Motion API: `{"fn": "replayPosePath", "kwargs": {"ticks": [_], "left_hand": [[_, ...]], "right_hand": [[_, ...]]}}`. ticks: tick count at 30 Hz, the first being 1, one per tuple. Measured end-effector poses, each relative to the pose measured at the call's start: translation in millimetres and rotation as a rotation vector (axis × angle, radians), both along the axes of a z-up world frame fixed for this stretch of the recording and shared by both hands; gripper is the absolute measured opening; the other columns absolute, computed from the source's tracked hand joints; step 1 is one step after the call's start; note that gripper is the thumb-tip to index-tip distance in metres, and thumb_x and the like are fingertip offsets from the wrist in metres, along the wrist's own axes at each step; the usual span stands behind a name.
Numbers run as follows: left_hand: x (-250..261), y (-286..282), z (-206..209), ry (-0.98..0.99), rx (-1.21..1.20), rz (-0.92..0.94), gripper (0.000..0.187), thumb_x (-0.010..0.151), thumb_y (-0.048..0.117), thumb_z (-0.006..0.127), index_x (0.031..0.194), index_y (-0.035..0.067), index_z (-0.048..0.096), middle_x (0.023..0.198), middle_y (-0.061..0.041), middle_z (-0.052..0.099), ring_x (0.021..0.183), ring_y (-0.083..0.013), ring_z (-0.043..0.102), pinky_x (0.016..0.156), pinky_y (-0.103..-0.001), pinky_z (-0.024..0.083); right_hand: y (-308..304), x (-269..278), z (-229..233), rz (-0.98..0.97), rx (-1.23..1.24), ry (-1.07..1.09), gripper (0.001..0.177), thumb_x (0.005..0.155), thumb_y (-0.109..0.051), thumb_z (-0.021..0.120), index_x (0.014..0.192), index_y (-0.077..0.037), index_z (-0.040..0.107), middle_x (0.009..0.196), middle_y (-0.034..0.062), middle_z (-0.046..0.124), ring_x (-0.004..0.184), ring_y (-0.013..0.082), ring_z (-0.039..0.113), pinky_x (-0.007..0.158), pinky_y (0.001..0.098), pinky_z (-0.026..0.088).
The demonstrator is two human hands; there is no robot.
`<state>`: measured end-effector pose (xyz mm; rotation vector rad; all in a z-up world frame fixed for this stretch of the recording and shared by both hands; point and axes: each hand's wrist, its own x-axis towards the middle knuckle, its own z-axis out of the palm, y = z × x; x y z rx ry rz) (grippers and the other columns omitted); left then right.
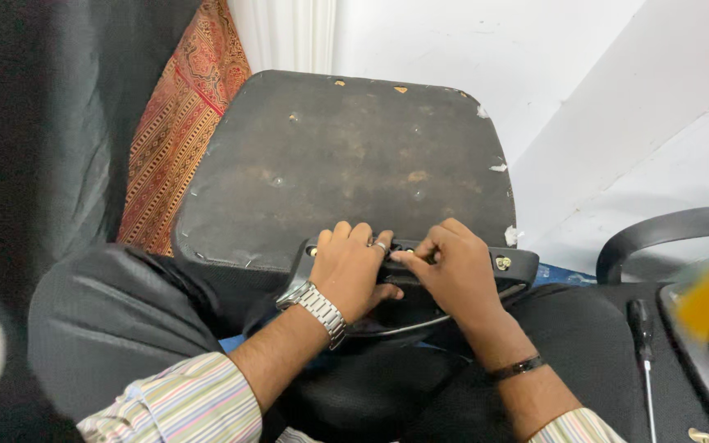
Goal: The person uses a screwdriver to remove screws from a black plastic chair frame and then reattaches the frame to the chair seat, securing it with screws.
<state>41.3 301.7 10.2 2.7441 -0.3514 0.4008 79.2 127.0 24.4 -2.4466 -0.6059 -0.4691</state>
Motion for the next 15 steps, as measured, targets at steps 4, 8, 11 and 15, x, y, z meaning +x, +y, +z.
{"fn": "replayPosePath", "kwargs": {"ticks": [4,8,11,15], "left_hand": [[-6,-3,3,0.002,-0.032,-0.010,0.080,0.060,0.047,0.090,0.127,0.011,0.065,0.103,-0.009,0.062,0.102,-0.0314,0.054,0.081,-0.046,0.041],[-13,-5,7,0.055,-0.117,-0.060,0.080,0.066,0.045,0.087,0.133,0.012,0.062,0.102,-0.009,0.062,0.099,-0.0312,0.055,0.083,-0.047,0.040],[-11,0,1,-0.002,-0.294,-0.157,0.059,0.083,0.034,0.077,0.133,0.009,0.059,0.104,-0.010,0.065,0.096,-0.0298,0.058,0.083,-0.047,0.041],[2,22,-24,0.291,-0.800,-0.087,0.029,0.102,0.022,0.048,0.128,0.011,0.053,0.095,-0.008,0.069,0.085,-0.0184,0.068,0.077,-0.035,0.051]], "right_hand": [[-4,-7,0,0.166,0.117,-0.100,0.034,0.072,-0.017,0.087,0.098,-0.001,0.072,0.084,0.0094,0.063,0.069,0.0237,0.060,0.064,0.0338,0.051],[-15,-12,2,0.170,0.079,-0.048,0.023,0.076,-0.018,0.086,0.086,-0.003,0.072,0.084,0.0085,0.065,0.072,0.0218,0.064,0.066,0.0327,0.052],[-18,-16,3,0.271,0.105,-0.104,0.021,0.079,-0.015,0.081,0.093,-0.002,0.072,0.089,0.0092,0.066,0.079,0.0231,0.065,0.070,0.0327,0.053],[-13,-22,3,0.053,0.037,0.037,0.020,0.083,-0.022,0.085,0.085,-0.005,0.075,0.077,0.0077,0.066,0.067,0.0205,0.064,0.062,0.0331,0.052]]}}
